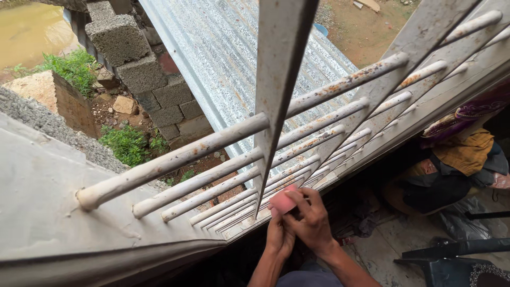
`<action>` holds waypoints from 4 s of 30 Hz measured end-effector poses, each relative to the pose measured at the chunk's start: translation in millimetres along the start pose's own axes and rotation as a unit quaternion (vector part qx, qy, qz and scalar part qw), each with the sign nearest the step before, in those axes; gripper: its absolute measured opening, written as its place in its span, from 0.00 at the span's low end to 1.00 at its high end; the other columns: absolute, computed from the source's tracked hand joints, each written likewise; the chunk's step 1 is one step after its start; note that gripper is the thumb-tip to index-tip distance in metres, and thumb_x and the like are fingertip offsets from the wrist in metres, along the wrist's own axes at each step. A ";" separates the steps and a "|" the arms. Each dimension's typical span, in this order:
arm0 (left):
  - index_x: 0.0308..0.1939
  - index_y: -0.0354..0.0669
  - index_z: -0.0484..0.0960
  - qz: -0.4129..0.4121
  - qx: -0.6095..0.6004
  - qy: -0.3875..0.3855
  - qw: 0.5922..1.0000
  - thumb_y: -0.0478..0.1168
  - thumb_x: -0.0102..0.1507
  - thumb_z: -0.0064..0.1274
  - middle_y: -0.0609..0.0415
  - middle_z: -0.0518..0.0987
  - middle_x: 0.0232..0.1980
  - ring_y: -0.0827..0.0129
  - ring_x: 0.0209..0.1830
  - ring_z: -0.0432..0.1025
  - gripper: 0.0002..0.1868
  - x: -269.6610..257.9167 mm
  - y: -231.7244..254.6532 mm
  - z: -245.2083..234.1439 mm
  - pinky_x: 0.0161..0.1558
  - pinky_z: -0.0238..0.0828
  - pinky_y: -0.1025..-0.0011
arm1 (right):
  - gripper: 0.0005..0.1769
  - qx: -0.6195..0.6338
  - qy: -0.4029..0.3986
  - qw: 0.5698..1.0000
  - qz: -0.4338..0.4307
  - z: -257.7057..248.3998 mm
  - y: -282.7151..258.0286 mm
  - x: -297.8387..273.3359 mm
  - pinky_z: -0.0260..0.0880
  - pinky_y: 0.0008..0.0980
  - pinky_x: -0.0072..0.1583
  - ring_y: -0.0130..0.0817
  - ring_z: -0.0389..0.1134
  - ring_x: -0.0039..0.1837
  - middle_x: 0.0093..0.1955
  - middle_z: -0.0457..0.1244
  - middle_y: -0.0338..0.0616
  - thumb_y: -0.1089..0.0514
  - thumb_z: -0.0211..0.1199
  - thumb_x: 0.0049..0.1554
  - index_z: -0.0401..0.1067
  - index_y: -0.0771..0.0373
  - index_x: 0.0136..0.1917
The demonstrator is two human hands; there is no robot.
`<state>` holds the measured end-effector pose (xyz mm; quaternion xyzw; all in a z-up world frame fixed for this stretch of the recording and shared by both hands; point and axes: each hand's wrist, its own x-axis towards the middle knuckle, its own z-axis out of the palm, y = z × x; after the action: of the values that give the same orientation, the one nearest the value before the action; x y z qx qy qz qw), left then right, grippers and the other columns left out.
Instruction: The person uses a pink sanding block to rub the horizontal and vertical bars of a metal window grille. They move the block back and forth along the bars, working on different sections of the grille throughout the clip.
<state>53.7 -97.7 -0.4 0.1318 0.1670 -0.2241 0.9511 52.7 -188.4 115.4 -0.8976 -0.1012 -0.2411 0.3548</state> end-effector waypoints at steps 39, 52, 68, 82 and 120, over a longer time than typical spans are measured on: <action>0.74 0.39 0.60 0.000 0.022 -0.069 0.997 0.46 0.71 0.29 0.44 0.67 0.73 0.54 0.73 0.64 0.28 45.7 -53.7 46.6 0.71 0.65 0.57 | 0.35 -0.049 0.023 0.998 -0.014 -44.1 58.5 20.0 0.71 0.42 0.60 0.50 0.66 0.63 0.64 0.60 0.52 0.58 0.77 0.43 0.71 0.58 0.64; 0.72 0.34 0.64 -0.012 0.045 -0.058 0.997 0.43 0.73 0.36 0.42 0.70 0.69 0.56 0.68 0.68 0.25 65.4 -66.5 43.4 0.67 0.69 0.61 | 0.30 -0.085 0.067 0.994 0.024 -49.0 66.1 17.3 0.71 0.40 0.57 0.46 0.67 0.58 0.62 0.61 0.51 0.60 0.75 0.46 0.75 0.56 0.64; 0.68 0.45 0.66 -0.004 0.080 -0.069 0.994 0.43 0.74 0.36 0.44 0.74 0.61 0.60 0.58 0.73 0.19 48.3 -57.2 41.1 0.61 0.73 0.62 | 0.30 -0.042 0.056 0.997 0.020 -54.2 68.7 13.2 0.73 0.38 0.55 0.48 0.68 0.59 0.61 0.62 0.50 0.59 0.76 0.46 0.73 0.56 0.62; 0.66 0.38 0.70 -0.160 0.116 -0.077 0.977 0.54 0.73 0.37 0.47 0.79 0.59 0.61 0.58 0.75 0.27 74.5 -130.2 37.5 0.60 0.73 0.64 | 0.35 -0.074 0.143 0.983 0.085 -113.8 118.8 -9.1 0.72 0.41 0.60 0.49 0.68 0.64 0.64 0.62 0.53 0.64 0.71 0.46 0.69 0.63 0.68; 0.76 0.41 0.59 0.004 0.074 -0.107 0.991 0.42 0.71 0.34 0.51 0.65 0.77 0.62 0.77 0.61 0.28 109.1 -124.5 99.0 0.74 0.61 0.64 | 0.23 0.006 0.123 0.988 0.094 -83.2 146.7 24.2 0.74 0.33 0.53 0.42 0.71 0.57 0.62 0.64 0.51 0.68 0.69 0.51 0.78 0.57 0.60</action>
<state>112.8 -279.3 26.6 0.1781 0.0462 -0.2449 0.9519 95.2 -352.0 94.0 -0.8648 0.0270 -0.3143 0.3907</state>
